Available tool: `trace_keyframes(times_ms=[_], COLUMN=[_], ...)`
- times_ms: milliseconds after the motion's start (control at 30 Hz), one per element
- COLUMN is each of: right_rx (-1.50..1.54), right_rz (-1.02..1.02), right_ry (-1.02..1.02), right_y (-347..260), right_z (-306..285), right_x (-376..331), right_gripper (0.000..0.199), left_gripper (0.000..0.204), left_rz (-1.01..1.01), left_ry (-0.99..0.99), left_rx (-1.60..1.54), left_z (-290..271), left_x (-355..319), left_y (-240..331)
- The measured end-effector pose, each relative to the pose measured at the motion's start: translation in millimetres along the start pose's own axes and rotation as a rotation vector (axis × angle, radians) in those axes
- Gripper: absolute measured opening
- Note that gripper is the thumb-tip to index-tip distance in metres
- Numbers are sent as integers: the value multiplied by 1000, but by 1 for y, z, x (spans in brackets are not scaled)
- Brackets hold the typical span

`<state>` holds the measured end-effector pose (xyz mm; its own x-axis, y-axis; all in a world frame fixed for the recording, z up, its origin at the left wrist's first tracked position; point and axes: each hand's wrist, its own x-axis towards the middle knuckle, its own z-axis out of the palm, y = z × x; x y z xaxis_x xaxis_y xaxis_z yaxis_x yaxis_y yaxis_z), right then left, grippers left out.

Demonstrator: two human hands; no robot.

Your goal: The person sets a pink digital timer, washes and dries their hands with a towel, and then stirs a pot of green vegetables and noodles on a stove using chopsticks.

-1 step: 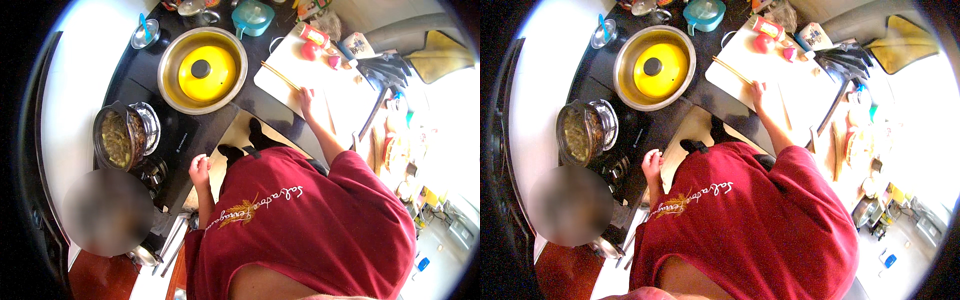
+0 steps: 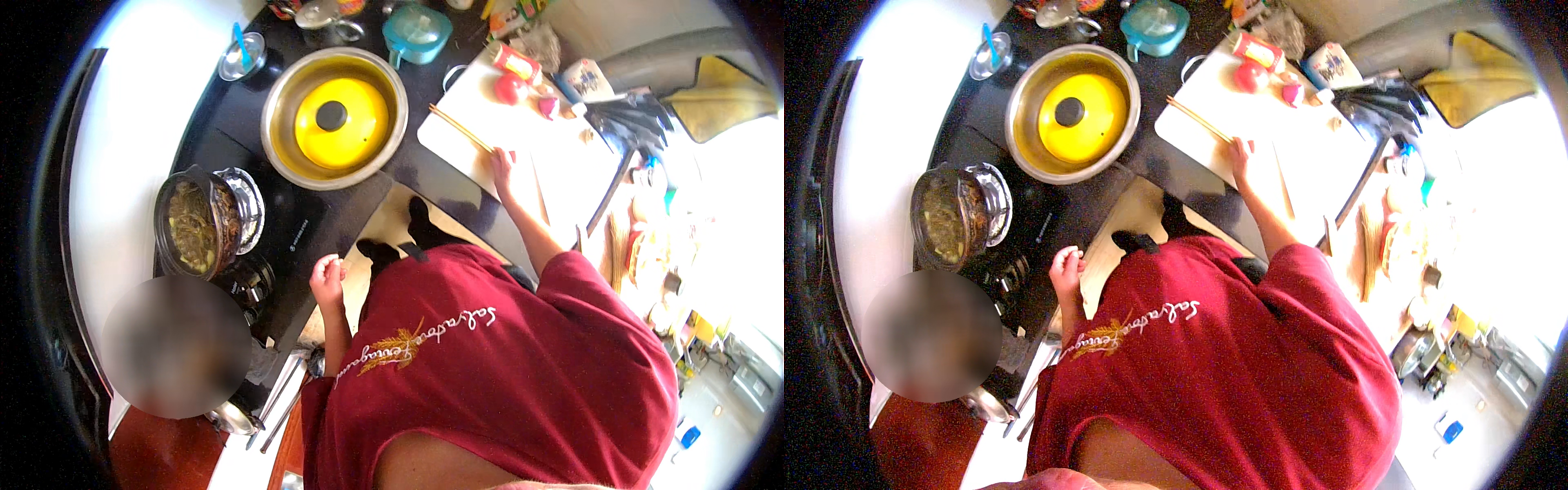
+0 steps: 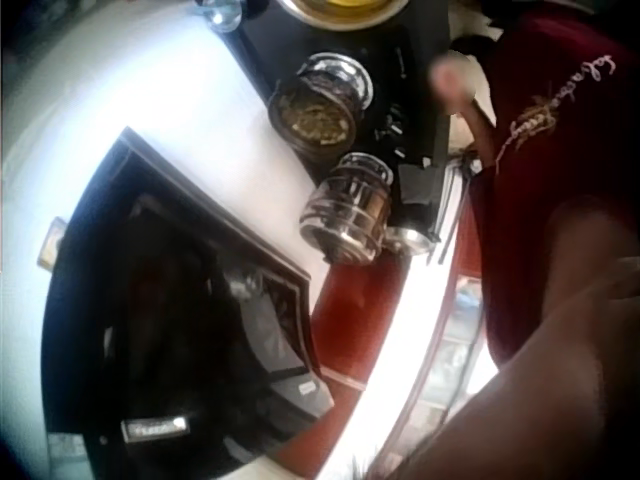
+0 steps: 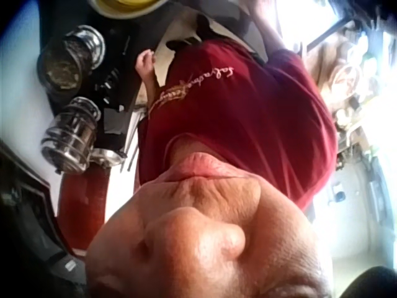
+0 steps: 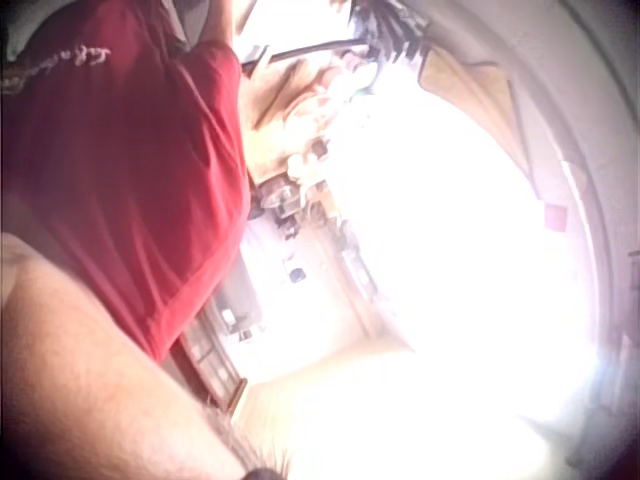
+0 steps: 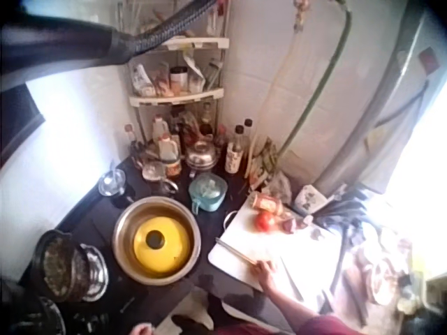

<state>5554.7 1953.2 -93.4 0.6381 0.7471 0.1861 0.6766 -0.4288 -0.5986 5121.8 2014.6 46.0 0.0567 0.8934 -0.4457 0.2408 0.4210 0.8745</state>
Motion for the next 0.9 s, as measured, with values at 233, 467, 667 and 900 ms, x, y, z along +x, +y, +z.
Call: trace_keyframes(times_ms=[233, 467, 667, 900], right_rx=[-340, -317, -5, 164], right_rz=[-36, -56, -121, -137], right_ry=[-20, -47, -38, -108], right_y=[-72, -90, -125, -159], right_z=[-57, -69, -55, -33], right_x=[18, 26, 45, 54], right_gripper=[18, 32, 22, 17], left_gripper=[13, 12, 12, 12], left_rz=[52, 310, 103, 27], left_ry=[23, -41, 84, 157], left_rx=[-101, -262, -177, -214], left_z=[3, -6, -2, -14], left_x=[6, 27, 9, -4], left_y=[-23, -56, -6, -7])
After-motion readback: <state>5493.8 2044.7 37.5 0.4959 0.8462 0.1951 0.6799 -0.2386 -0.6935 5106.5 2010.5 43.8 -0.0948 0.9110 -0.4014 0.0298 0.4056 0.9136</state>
